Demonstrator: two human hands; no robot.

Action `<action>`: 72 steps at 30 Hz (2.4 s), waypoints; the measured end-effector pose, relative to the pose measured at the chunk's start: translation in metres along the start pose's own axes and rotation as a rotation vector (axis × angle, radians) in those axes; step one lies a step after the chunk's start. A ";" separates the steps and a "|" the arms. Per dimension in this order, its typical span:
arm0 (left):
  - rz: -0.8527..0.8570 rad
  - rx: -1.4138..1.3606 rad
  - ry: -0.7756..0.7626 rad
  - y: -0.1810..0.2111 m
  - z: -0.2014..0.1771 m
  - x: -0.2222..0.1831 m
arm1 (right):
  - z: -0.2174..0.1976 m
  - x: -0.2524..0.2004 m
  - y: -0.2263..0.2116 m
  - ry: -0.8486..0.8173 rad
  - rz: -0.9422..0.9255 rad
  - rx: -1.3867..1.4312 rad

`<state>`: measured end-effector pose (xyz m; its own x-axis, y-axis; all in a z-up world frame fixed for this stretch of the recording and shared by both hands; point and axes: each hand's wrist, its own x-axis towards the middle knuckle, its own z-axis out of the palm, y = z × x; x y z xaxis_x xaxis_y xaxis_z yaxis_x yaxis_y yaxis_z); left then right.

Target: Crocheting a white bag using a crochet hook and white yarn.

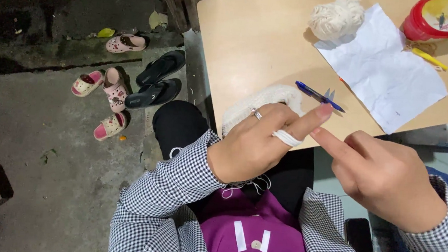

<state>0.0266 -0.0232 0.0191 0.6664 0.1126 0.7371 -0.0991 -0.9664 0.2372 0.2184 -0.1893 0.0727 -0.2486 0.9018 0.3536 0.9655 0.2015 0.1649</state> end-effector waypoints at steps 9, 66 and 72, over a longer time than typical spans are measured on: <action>0.065 -0.016 -0.067 0.003 0.016 0.002 | -0.016 -0.007 -0.007 -0.086 0.100 -0.015; -0.323 -0.661 0.053 -0.002 -0.007 0.021 | 0.018 0.006 -0.019 0.300 0.212 0.608; -0.418 -0.702 0.011 0.004 -0.014 0.023 | 0.032 0.003 -0.028 0.341 0.327 0.815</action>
<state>0.0316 -0.0211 0.0456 0.7438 0.4376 0.5053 -0.2866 -0.4742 0.8325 0.1927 -0.1797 0.0394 0.1593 0.8265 0.5400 0.7158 0.2800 -0.6397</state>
